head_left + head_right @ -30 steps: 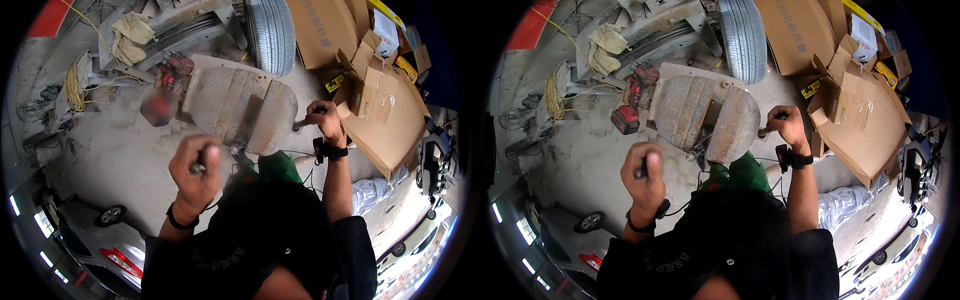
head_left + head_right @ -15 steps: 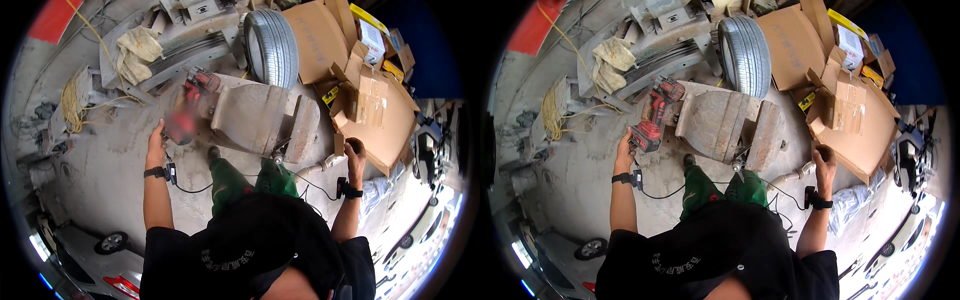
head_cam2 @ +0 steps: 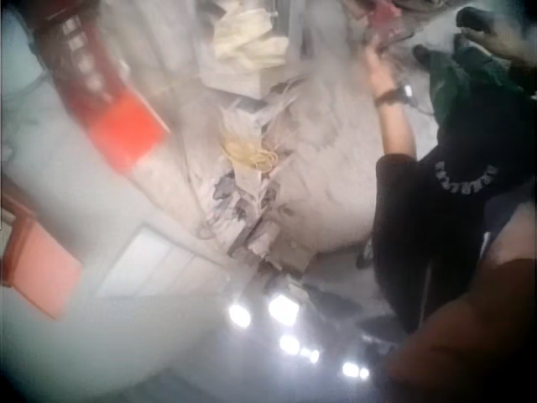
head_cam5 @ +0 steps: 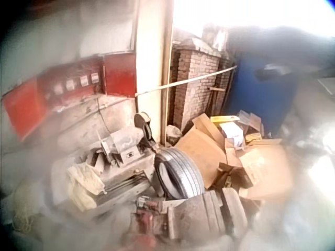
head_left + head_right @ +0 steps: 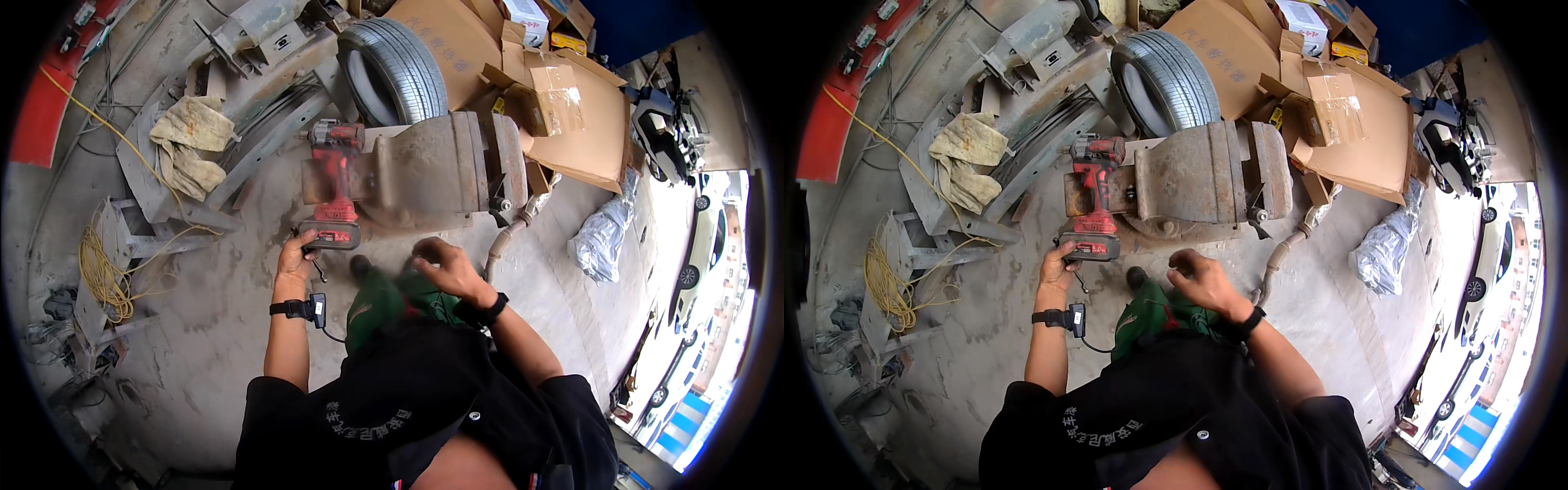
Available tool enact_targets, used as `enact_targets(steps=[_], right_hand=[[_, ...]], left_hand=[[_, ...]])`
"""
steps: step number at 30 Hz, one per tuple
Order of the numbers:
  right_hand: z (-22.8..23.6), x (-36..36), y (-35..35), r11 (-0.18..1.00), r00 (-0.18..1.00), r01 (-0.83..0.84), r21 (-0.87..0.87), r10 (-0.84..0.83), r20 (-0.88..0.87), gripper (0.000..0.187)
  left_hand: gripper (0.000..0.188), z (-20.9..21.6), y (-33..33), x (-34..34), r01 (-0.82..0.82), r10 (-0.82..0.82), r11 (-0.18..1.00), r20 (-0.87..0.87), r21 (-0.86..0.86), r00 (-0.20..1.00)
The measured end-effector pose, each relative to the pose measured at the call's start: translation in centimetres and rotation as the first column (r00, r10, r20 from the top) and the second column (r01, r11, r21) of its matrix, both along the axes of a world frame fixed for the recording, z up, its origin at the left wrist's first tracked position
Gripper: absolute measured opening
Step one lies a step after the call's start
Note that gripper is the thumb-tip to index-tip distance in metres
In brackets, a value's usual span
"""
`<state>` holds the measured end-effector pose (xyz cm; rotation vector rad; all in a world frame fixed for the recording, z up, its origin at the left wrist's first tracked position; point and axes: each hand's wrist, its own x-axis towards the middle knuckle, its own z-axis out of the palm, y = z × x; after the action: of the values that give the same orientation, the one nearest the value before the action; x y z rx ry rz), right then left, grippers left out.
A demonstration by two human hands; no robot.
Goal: The person uses an impact driver and a wrench to remove bolts from a metal housing held in a vice. They handle a smaller metal piece, dip it into a bucket of water, and use a hammer and a metal rod to tap on the housing.
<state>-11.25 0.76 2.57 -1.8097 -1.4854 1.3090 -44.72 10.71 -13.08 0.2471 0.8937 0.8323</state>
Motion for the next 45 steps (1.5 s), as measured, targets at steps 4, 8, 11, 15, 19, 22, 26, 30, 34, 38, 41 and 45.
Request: enact_targets(steps=[4,8,11,15,19,22,26,30,34,38,41,45], right_hand=[[-5.5,-5.7,5.7,0.997,0.989,-0.005,-0.08,-0.006,-0.147,0.049],[-6.7,-9.5,11.7,0.901,0.26,-0.028,-0.432,-0.411,-0.874,0.037],[-4.2,-9.8,13.3,0.942,0.397,-0.135,-0.306,-0.232,-0.888,0.035],[-2.4,-9.0,10.9,0.956,0.349,-0.16,-0.245,-0.178,-0.92,0.038],[5.1,-6.8,5.8,0.986,0.377,-0.11,-0.126,-0.076,-0.923,0.035],[8.3,-3.7,1.9,0.961,0.139,-0.058,-0.269,-0.259,-0.956,0.024],[9.8,2.3,-2.9,0.962,0.28,0.164,-0.221,-0.26,-0.924,0.019],[11.7,6.6,-7.1,0.897,0.414,0.408,-0.167,-0.346,-0.842,0.03],[12.1,8.7,-9.2,0.795,0.627,0.604,-0.057,-0.518,-0.582,0.034],[12.6,9.3,-9.4,0.782,0.774,0.623,-0.004,-0.617,-0.143,0.037],[13.0,9.1,-9.0,0.755,0.756,0.655,-0.033,-0.655,-0.004,0.038],[13.8,7.8,-6.4,0.726,0.736,0.677,-0.122,-0.667,0.113,0.034]], left_hand=[[0.04,2.9,0.3,0.8,0.03,-0.032,0.999,0.073,0.025,0.997],[0.042,6.7,-0.7,0.6,0.035,-0.038,0.998,0.059,0.048,0.998],[0.047,8.0,-1.7,0.0,0.016,-0.01,0.992,-0.047,0.121,0.999],[0.066,14.3,-5.7,0.3,0.071,-0.043,0.975,-0.132,0.211,0.99],[0.087,21.2,-10.7,3.6,0.248,-0.178,0.898,-0.215,0.363,0.96],[0.094,22.4,-12.7,6.0,0.465,-0.348,0.809,-0.345,0.36,0.872],[0.074,23.4,-12.4,11.4,0.609,-0.536,0.64,-0.296,0.467,0.791],[0.062,22.7,-9.8,17.5,0.595,-0.48,0.674,-0.352,0.438,0.803],[0.06,23.6,-7.7,24.8,0.555,-0.569,0.727,-0.097,0.404,0.816],[0.05,21.1,-6.6,29.7,0.541,-0.583,0.81,0.219,0.226,0.782],[0.042,19.2,-6.4,30.9,0.595,-0.599,0.794,0.336,0.126,0.727],[0.036,17.5,-5.0,30.8,0.611,-0.54,0.792,0.485,0.014,0.688]])
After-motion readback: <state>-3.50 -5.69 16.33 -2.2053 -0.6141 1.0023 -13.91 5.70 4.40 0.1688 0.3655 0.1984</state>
